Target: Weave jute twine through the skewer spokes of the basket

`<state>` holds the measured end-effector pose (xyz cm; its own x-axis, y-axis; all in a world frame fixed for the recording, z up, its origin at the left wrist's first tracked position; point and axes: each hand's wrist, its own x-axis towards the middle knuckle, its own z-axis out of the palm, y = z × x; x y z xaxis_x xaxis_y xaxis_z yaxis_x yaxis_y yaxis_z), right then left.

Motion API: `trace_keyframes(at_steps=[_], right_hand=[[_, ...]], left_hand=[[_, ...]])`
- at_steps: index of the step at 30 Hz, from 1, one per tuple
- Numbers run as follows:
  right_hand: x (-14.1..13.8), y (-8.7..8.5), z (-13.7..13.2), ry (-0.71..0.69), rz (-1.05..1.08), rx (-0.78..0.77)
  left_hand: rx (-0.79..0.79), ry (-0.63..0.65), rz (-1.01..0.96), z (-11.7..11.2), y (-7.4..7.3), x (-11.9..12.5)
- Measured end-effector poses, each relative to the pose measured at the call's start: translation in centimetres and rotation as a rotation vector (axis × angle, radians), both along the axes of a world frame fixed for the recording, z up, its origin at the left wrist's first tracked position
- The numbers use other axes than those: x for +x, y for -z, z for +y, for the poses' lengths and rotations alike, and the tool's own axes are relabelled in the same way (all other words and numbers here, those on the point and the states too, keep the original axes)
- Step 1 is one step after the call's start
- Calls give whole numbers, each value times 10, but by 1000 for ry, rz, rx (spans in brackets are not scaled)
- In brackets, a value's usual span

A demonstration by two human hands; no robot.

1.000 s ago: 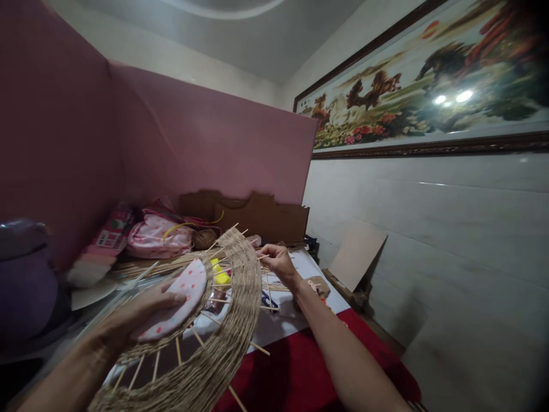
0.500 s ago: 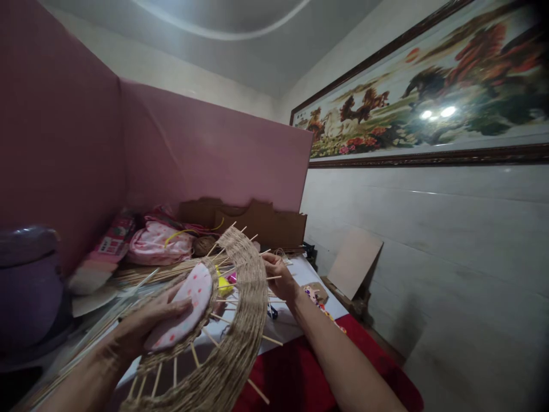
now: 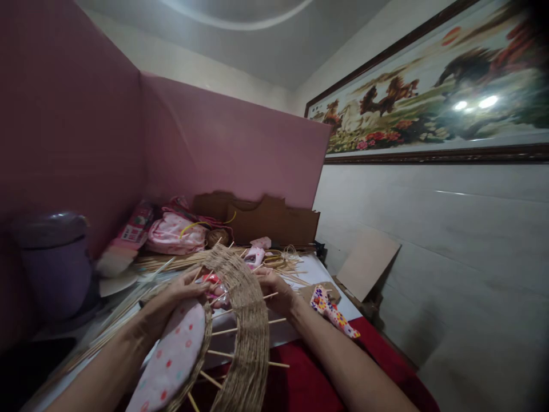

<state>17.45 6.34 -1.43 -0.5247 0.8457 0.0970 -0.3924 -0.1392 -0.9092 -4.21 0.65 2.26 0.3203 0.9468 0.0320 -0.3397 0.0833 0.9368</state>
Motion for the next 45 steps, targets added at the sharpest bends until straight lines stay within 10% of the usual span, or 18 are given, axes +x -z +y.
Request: trace_keyframes(at_steps=[31,45], right_hand=[[-2,1,-4,18,-248,180],[8,1,9,459,-613,1139]], left_hand=[[45,179,338,4,4,-15],[2,394,425,9,22,-13]])
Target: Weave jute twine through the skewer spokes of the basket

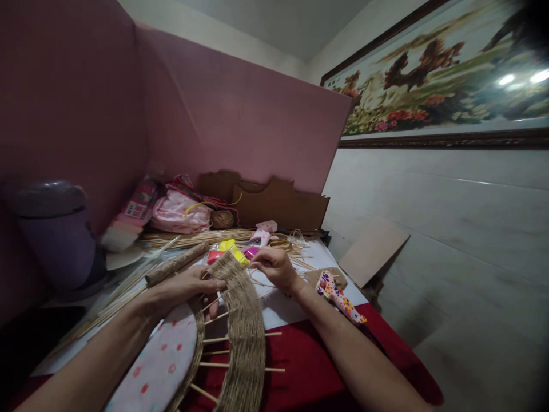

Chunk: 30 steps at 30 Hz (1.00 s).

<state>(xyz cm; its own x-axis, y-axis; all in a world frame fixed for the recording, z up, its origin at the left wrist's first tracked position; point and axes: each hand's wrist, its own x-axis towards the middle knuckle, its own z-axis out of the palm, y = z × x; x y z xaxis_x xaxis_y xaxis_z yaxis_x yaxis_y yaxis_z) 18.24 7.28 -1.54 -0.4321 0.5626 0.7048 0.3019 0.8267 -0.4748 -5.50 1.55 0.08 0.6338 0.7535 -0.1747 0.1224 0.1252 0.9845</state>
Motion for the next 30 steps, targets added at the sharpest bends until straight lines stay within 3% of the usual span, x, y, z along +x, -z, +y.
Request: trace_keyframes(at_steps=[6,15,20,26,30], right_hand=[[1,-6,-4,0,-115,207],[0,-15,-14,-5,-230,268],[4,-19,-14,79,-216,326],[2,-15,-10,34,-170,279],[-1,-8,-3,-12,-59,112]], left_hand=[[-7,-2,-16,-3,-2,4],[-15,5,18,-3,1,7],[-29,31,26,-9,-1,12],[-17,51,42,-11,-4,16],[-3,65,50,-8,0,15]])
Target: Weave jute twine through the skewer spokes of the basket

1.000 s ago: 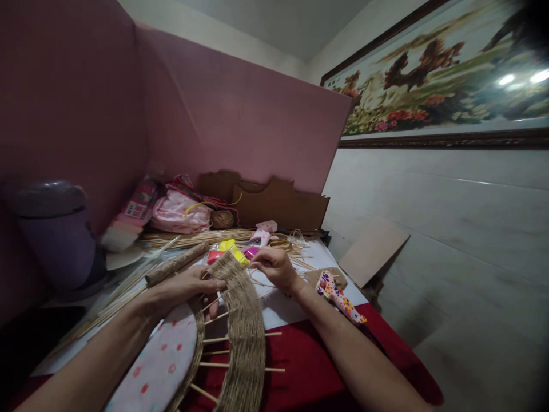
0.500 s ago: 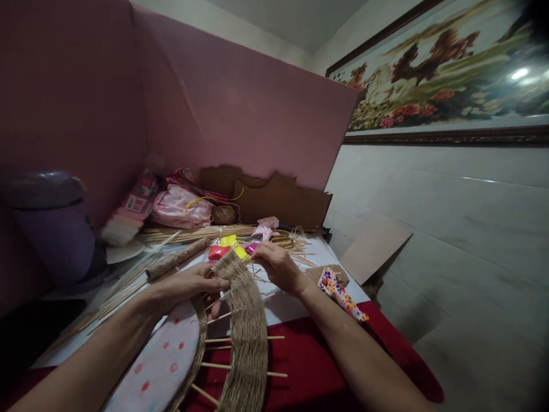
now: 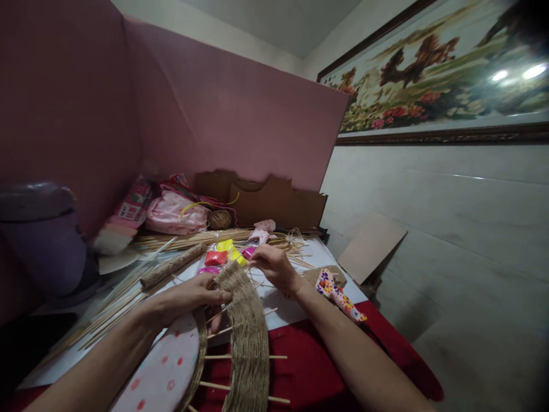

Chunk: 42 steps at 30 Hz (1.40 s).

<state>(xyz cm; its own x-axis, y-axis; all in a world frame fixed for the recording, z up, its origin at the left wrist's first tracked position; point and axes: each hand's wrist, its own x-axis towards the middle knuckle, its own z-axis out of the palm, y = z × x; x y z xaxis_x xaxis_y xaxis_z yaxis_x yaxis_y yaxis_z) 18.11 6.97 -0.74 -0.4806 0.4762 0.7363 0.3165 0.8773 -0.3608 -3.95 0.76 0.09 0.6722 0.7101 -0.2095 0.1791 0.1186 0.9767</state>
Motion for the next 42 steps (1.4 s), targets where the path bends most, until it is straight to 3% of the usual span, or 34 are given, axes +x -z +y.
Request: trace_keyframes(at_steps=[8,13,18,27,36,42], right_hand=[[-7,15,12,-117,207,-578],[-11,14,8,-135,272,-746],[-12,10,5,-157,261,-768],[-15,10,16,-93,198,-599],[-15,-8,19,-203,269,-796],[-14,-20,10,-167,201,-644]], left_hand=[[-12,7,-19,0,2,3],[-10,17,-19,-7,-7,4],[0,37,-25,-8,-11,7],[-42,139,-82,-6,5,15],[-94,162,-105,-3,11,18],[-131,146,-122,-2,13,19]])
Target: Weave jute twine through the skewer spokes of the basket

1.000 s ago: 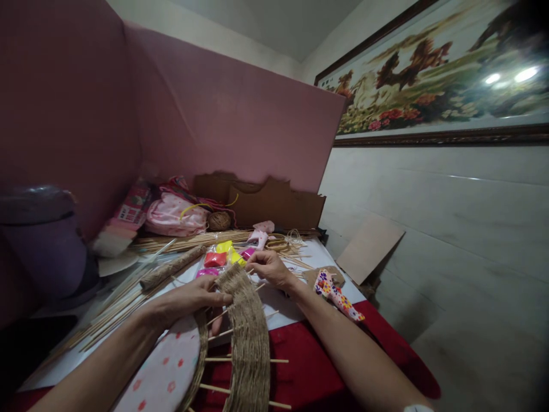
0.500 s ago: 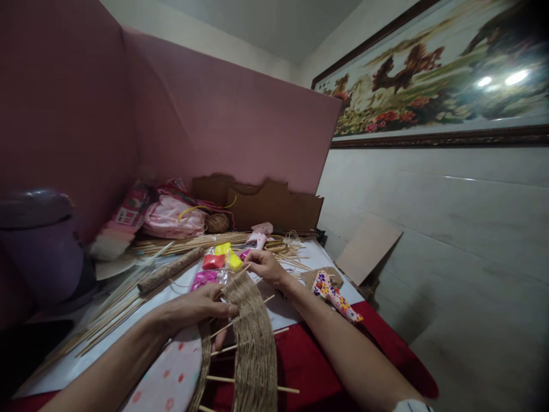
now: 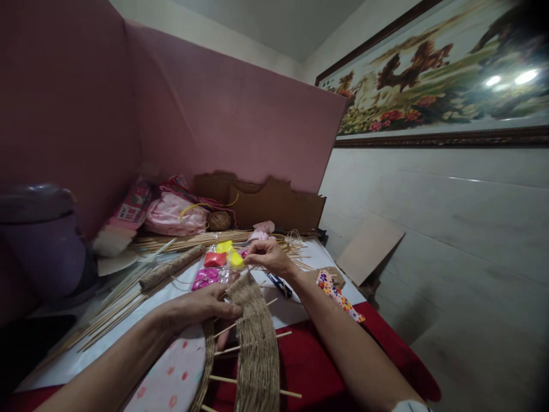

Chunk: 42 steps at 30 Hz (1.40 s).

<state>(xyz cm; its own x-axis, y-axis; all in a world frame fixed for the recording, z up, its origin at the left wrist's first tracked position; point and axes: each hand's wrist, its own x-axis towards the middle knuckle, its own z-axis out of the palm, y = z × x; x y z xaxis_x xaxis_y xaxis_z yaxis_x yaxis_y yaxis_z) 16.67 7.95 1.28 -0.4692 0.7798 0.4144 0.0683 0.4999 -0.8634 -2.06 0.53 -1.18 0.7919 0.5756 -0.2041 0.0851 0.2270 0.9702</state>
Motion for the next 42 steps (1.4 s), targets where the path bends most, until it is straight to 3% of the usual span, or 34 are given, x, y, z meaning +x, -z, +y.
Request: trace_keyframes(at_steps=[6,16,25,35,42], right_hand=[[9,2,-7,-23,27,72],[18,14,-6,-150,149,-162],[3,29,-14,-16,244,-283],[-3,25,-23,-102,411,-558],[-5,34,-17,-20,425,-556]], left_hand=[[4,-62,-57,1,0,-5],[-23,-50,-159,3,0,-9],[-33,-103,-196,3,-7,-13],[-25,-253,-202,6,-12,-16],[45,-286,-152,4,-14,-11]])
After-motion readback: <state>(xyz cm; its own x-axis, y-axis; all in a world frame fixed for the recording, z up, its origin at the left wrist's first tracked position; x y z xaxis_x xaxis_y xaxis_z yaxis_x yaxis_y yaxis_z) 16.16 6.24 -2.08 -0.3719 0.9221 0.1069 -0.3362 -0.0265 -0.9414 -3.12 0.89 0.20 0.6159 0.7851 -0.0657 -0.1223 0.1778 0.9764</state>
